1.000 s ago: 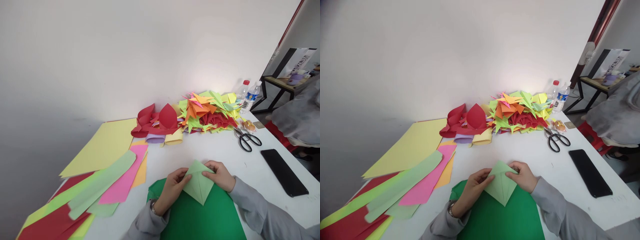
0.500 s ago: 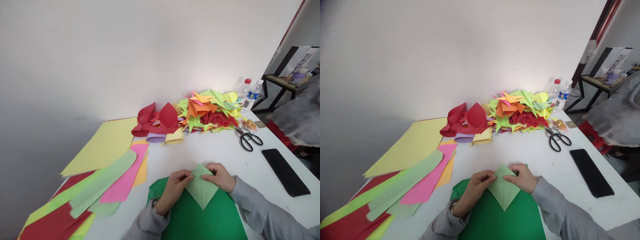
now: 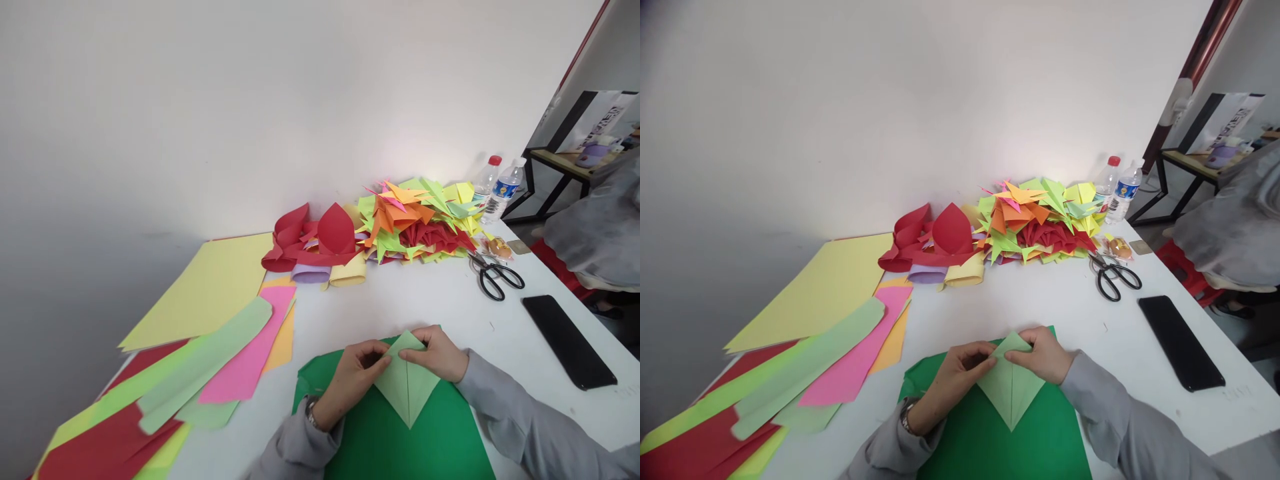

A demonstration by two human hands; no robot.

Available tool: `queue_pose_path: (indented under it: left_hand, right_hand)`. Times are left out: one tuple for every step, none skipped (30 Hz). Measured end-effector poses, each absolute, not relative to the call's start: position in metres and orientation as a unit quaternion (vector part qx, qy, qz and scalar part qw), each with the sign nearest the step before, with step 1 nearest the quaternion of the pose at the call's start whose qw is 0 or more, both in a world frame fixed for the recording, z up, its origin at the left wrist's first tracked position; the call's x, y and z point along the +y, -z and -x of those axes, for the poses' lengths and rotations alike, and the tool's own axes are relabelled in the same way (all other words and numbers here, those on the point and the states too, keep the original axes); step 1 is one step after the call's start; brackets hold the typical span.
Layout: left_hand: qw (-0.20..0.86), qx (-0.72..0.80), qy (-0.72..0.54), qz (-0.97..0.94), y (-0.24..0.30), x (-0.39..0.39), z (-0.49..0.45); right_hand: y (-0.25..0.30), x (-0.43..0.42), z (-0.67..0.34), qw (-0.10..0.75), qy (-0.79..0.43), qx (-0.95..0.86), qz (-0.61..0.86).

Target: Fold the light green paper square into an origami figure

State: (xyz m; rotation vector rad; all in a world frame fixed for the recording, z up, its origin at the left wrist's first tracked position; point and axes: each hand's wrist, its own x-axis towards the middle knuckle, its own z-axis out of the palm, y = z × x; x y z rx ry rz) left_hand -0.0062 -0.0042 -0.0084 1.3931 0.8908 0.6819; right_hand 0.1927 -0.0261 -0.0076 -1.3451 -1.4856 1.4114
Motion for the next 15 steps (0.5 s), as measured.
queue_pose_path:
  left_hand:
    - [0.619, 0.38, -0.287, -0.624, 0.0076, -0.0047, 0.006]
    - [0.612, 0.373, -0.277, -0.64, 0.0071, -0.0051, 0.0059]
    - [0.606, 0.368, -0.27, -0.652, 0.0069, -0.0054, 0.0058]
    - [0.601, 0.365, -0.265, -0.66, 0.007, -0.0055, 0.0059]
    - [0.595, 0.364, -0.261, -0.667, 0.0074, -0.0055, 0.006]
    - [0.59, 0.365, -0.258, -0.672, 0.0077, -0.0055, 0.0061]
    - [0.584, 0.367, -0.254, -0.679, 0.008, -0.0054, 0.0063]
    - [0.576, 0.367, -0.25, -0.686, 0.0081, -0.0053, 0.0064]
    - [0.568, 0.367, -0.246, -0.694, 0.0079, -0.0052, 0.0065]
    - [0.561, 0.366, -0.244, -0.701, 0.0074, -0.0052, 0.0065]
    - [0.556, 0.363, -0.242, -0.707, 0.0068, -0.0052, 0.0066]
    - [0.553, 0.359, -0.242, -0.712, 0.0061, -0.0052, 0.0066]
    - [0.551, 0.356, -0.243, -0.715, 0.0055, -0.0053, 0.0066]
    - [0.549, 0.354, -0.245, -0.717, 0.005, -0.0055, 0.0066]
    - [0.546, 0.353, -0.246, -0.719, 0.0046, -0.0057, 0.0066]
  right_hand:
    - [0.0089, -0.0265, -0.1917, 0.333, -0.533, -0.581, 0.516]
    - [0.0099, -0.0269, -0.1908, 0.326, -0.526, -0.592, 0.516]
    - [0.0106, -0.0273, -0.1901, 0.319, -0.52, -0.601, 0.516]
    - [0.011, -0.0276, -0.1895, 0.314, -0.515, -0.608, 0.515]
    - [0.011, -0.0279, -0.1891, 0.311, -0.51, -0.615, 0.515]
    - [0.0107, -0.0281, -0.1889, 0.308, -0.504, -0.621, 0.516]
    - [0.0103, -0.0283, -0.1888, 0.305, -0.497, -0.626, 0.518]
    - [0.0098, -0.0285, -0.1887, 0.301, -0.488, -0.631, 0.522]
    - [0.0093, -0.0286, -0.1886, 0.296, -0.48, -0.634, 0.529]
    - [0.0088, -0.0288, -0.1884, 0.292, -0.473, -0.636, 0.535]
    - [0.0082, -0.029, -0.1881, 0.289, -0.469, -0.636, 0.541]
    - [0.0076, -0.0291, -0.1877, 0.289, -0.468, -0.634, 0.543]
    - [0.0069, -0.0291, -0.1873, 0.29, -0.471, -0.631, 0.543]
    - [0.0062, -0.0291, -0.1869, 0.292, -0.476, -0.628, 0.542]
    - [0.0055, -0.029, -0.1866, 0.294, -0.482, -0.625, 0.539]
